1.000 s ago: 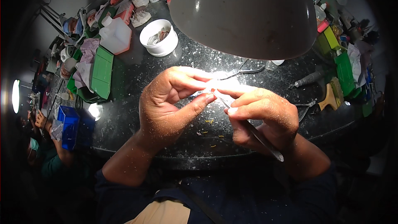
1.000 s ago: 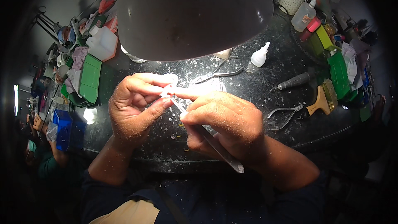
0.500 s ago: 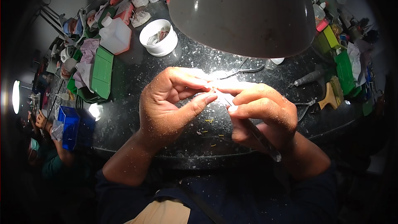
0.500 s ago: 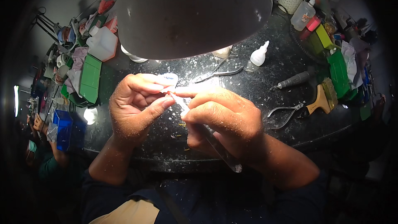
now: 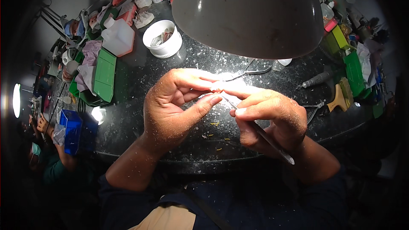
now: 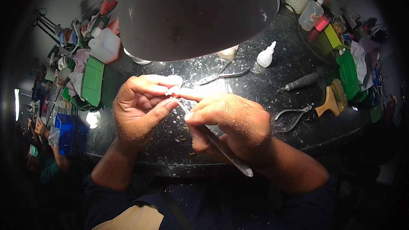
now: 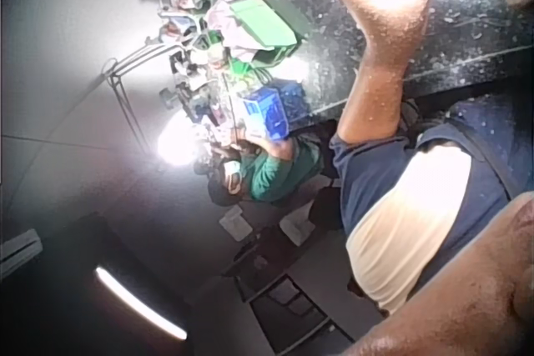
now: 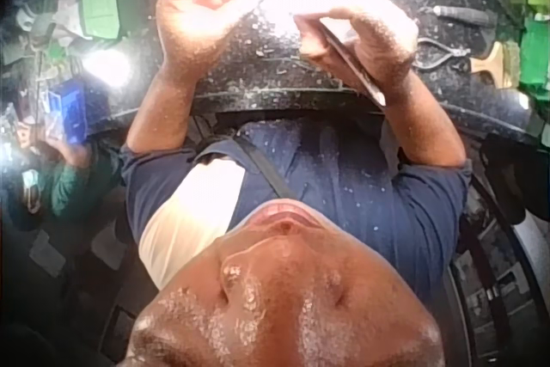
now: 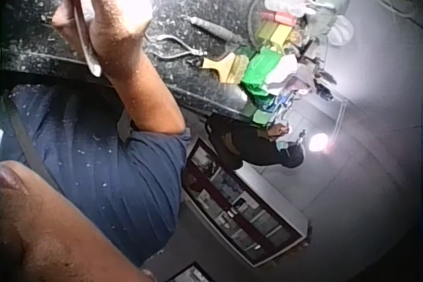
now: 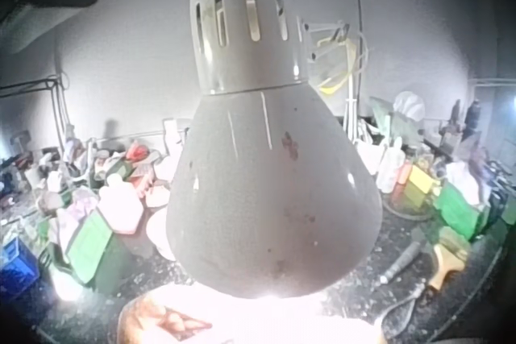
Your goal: The person fits prosthetic teeth into a dental mold, uses a metal spatula to scrape and shape material within the mold, and uses a handheld rotary tool to work on a small dental component.
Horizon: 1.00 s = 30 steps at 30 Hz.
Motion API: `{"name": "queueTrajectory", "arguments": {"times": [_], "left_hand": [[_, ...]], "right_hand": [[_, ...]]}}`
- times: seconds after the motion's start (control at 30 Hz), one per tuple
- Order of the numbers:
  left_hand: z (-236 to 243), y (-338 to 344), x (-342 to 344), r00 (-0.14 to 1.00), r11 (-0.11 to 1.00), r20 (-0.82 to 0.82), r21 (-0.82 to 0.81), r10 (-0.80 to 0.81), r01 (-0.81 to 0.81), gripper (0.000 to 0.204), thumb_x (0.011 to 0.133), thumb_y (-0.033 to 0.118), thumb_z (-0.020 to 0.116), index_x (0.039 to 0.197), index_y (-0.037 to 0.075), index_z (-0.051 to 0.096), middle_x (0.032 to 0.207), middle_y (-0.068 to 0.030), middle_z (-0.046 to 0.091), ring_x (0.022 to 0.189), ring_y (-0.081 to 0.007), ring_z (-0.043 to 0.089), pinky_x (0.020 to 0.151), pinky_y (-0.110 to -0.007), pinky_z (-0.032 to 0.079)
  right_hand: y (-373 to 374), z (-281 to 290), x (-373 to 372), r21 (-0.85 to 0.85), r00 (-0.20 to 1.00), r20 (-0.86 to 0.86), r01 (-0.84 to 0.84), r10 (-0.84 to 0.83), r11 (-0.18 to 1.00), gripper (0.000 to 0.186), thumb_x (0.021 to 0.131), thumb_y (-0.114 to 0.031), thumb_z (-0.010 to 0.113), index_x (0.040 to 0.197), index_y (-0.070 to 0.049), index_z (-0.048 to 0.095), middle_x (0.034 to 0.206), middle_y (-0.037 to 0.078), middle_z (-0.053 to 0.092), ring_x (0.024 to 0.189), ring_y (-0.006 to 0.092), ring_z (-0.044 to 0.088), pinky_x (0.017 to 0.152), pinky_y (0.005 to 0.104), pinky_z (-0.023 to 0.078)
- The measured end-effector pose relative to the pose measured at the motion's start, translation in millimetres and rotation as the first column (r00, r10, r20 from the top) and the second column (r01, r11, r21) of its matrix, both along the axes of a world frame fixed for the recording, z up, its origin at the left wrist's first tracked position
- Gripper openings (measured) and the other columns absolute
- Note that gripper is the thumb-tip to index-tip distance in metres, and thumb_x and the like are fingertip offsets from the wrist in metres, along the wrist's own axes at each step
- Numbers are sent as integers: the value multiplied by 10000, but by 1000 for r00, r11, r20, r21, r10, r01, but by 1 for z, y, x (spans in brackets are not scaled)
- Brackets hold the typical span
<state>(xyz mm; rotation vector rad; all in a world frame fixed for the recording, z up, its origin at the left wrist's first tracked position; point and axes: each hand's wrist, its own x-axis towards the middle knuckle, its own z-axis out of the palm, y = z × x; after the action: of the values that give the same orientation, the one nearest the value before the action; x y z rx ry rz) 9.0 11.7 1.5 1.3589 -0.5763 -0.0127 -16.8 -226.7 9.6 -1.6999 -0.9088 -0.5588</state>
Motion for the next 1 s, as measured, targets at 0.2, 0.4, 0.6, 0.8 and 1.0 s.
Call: {"name": "queueTrajectory", "arguments": {"times": [0.2,0.4,0.6,0.8,1.0], "left_hand": [[1,-1,1,999,999,38,46,8,-10,332,933,-203,742,1191,-34,620,1308,-228,661,1248,-265,728,1094,-389,633],[3,-1,1,996,998,89,67,5,-11,341,925,-201,756,1194,-40,623,1307,-223,657,1230,-259,735,1091,-383,635],[2,2,0,999,998,49,66,6,-9,348,926,-196,760,1209,-43,628,1300,-216,674,1232,-257,735,1100,-384,628],[7,-4,-4,996,998,-74,47,44,-40,309,953,-152,767,1191,-19,622,1205,-184,737,1192,-239,758,1053,-388,636],[5,-2,-4,988,1000,-151,-26,7,-11,308,986,-118,768,1234,-26,610,1195,-178,754,1177,-228,770,1087,-384,625]], "right_hand": [[1,-1,1,-25,1000,18,21,-21,999,311,818,201,758,1056,2,730,921,122,760,894,249,809,981,555,682],[0,0,3,-61,997,47,60,-57,996,288,779,149,813,1007,-6,731,893,114,746,902,279,810,879,456,677],[1,2,2,-67,996,59,73,-69,995,282,764,79,871,990,-18,733,908,122,740,959,311,820,791,379,657],[0,0,0,-67,986,115,131,-123,989,305,770,74,874,1018,-30,730,954,127,743,960,312,809,793,385,656],[-1,4,5,26,964,127,233,-234,972,278,850,42,879,1079,-55,755,1000,111,747,887,265,769,776,356,641]]}}
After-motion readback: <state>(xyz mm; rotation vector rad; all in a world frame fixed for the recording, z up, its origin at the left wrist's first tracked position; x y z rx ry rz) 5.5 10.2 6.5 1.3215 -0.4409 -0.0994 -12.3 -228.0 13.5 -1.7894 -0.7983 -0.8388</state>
